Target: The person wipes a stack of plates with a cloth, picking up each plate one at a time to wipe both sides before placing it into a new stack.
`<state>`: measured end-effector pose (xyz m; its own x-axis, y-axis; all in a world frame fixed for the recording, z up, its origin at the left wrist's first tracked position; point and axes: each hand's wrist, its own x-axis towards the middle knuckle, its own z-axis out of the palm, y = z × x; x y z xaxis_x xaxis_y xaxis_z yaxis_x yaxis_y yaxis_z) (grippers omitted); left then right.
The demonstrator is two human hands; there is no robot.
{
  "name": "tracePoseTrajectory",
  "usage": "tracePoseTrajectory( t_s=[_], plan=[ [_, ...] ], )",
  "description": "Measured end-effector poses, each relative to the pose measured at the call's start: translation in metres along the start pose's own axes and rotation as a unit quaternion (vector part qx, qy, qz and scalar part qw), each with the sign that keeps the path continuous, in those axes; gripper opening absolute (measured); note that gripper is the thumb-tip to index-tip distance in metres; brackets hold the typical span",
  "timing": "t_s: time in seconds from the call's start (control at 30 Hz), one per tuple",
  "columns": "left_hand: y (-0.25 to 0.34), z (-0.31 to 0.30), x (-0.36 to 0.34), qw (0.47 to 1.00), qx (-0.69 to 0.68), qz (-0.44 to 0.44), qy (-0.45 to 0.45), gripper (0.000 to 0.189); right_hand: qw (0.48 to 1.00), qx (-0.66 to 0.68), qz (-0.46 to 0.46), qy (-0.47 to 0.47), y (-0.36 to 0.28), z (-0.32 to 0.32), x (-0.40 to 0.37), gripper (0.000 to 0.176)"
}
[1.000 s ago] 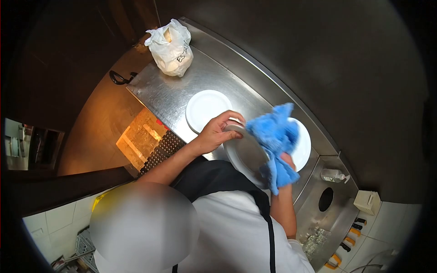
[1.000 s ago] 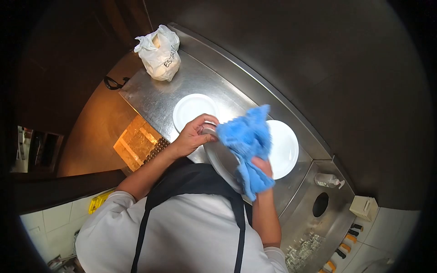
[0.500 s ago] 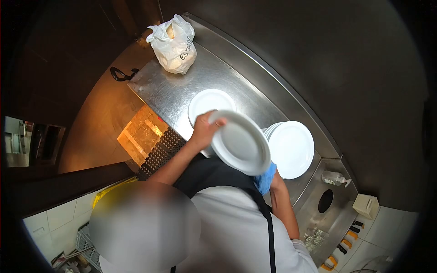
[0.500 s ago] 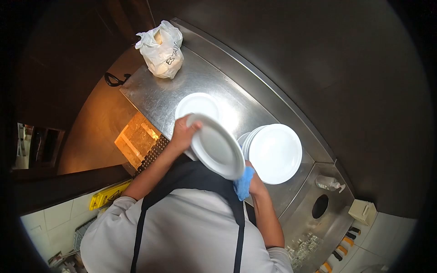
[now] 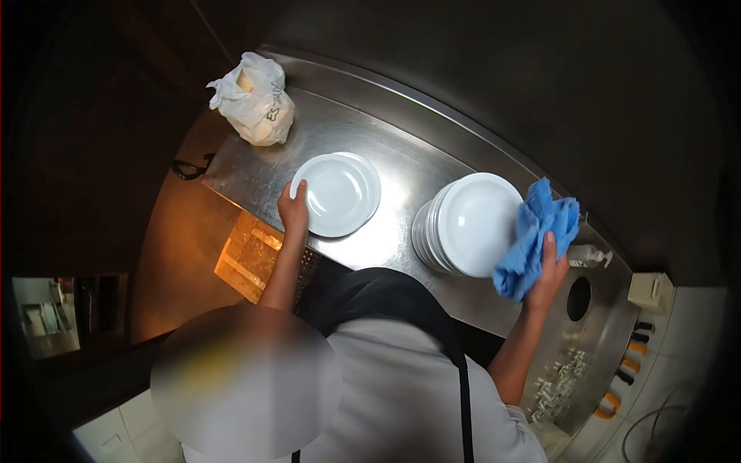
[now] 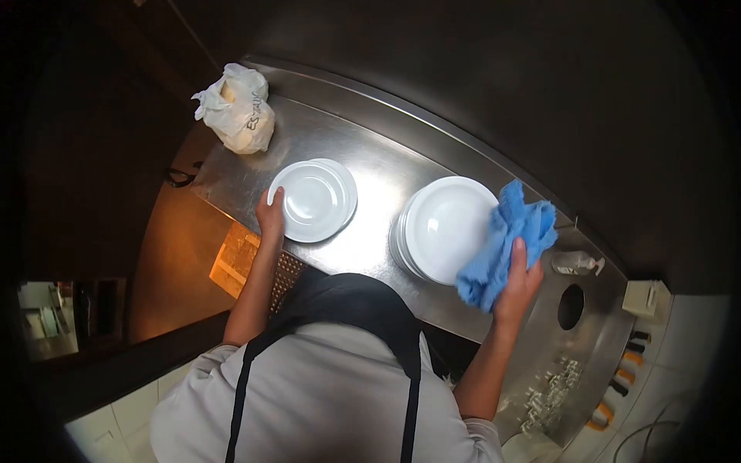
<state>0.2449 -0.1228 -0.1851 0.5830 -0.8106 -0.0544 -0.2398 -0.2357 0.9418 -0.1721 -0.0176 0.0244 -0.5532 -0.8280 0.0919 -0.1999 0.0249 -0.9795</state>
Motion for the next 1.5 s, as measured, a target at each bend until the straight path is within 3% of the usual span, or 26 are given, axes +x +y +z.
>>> tracePoseTrajectory(
  t_s=[0.07, 0.13, 0.2, 0.27, 0.37, 0.5, 0.57, 0.67, 0.7, 0.8, 0.9, 1.0, 1.13, 1.17, 1.3, 1.4, 1.43, 1.5],
  plan=[
    [0.004, 0.000, 0.002, 0.997, 0.069, 0.002, 0.013, 0.036, 0.977, -0.198, -0.075, 0.033, 0.012, 0.000, 0.013, 0.049],
    [-0.006, 0.004, 0.009, 0.984, 0.169, 0.031, 0.046, 0.038, 0.884, -0.449, -0.124, 0.034, 0.020, 0.000, 0.022, 0.055],
    [-0.039, 0.012, 0.024, 0.990, 0.127, 0.047, 0.027, 0.043, 0.867, -0.480, -0.130, -0.019, 0.029, 0.017, 0.024, 0.059],
    [-0.047, 0.022, 0.026, 0.989, 0.126, 0.070, 0.041, 0.045, 0.836, -0.491, -0.242, -0.042, 0.036, 0.033, 0.030, 0.056],
    [-0.040, 0.025, 0.018, 0.979, 0.191, 0.077, 0.011, 0.049, 0.769, -0.559, -0.306, -0.059, 0.034, 0.050, 0.024, 0.054],
    [0.002, 0.044, -0.016, 0.948, 0.237, 0.205, 0.061, 0.049, 0.793, -0.491, -0.328, -0.151, 0.034, 0.061, 0.010, 0.053],
    [0.061, 0.064, -0.066, 0.967, 0.048, 0.228, -0.105, 0.047, 0.801, -0.444, -0.346, -0.203, 0.035, 0.066, -0.002, 0.054],
    [0.108, 0.106, -0.129, 0.877, -0.150, 0.248, -0.383, 0.057, 0.810, -0.381, -0.367, -0.255, 0.026, 0.062, -0.023, 0.054],
    [0.123, 0.118, -0.144, 0.861, -0.210, 0.179, -0.427, 0.052, 0.808, -0.365, -0.393, -0.244, 0.026, 0.056, -0.029, 0.050],
    [0.142, 0.144, -0.141, 0.877, -0.167, 0.197, -0.404, 0.052, 0.806, -0.385, -0.273, -0.357, 0.004, 0.016, -0.039, 0.046],
    [0.157, 0.157, -0.130, 0.881, -0.042, 0.193, -0.430, 0.046, 0.820, -0.367, -0.312, -0.310, 0.011, -0.024, -0.033, 0.041],
    [0.153, 0.168, -0.127, 0.888, -0.074, 0.229, -0.392, 0.042, 0.809, -0.452, -0.336, -0.166, 0.021, -0.029, -0.005, 0.037],
    [0.151, 0.171, -0.123, 0.882, -0.087, 0.208, -0.413, 0.055, 0.787, -0.476, -0.378, -0.104, 0.033, 0.018, 0.035, 0.031],
    [0.154, 0.171, -0.121, 0.881, -0.065, 0.184, -0.431, 0.065, 0.799, -0.450, -0.380, -0.123, 0.037, 0.035, 0.033, 0.029],
    [0.166, 0.166, -0.126, 0.834, -0.221, -0.041, -0.505, 0.070, 0.826, -0.355, -0.385, -0.208, 0.026, 0.065, -0.001, 0.028],
    [0.176, 0.166, -0.123, 0.839, -0.162, 0.040, -0.517, 0.065, 0.836, -0.334, -0.305, -0.311, 0.017, 0.034, -0.035, 0.032],
    [0.167, 0.174, -0.114, 0.851, -0.107, 0.170, -0.484, 0.054, 0.841, -0.323, -0.312, -0.300, 0.013, 0.019, -0.043, 0.034],
    [0.168, 0.173, -0.122, 0.866, -0.031, 0.231, -0.443, 0.048, 0.849, -0.303, -0.331, -0.280, 0.010, -0.010, -0.052, 0.039]
  ],
)
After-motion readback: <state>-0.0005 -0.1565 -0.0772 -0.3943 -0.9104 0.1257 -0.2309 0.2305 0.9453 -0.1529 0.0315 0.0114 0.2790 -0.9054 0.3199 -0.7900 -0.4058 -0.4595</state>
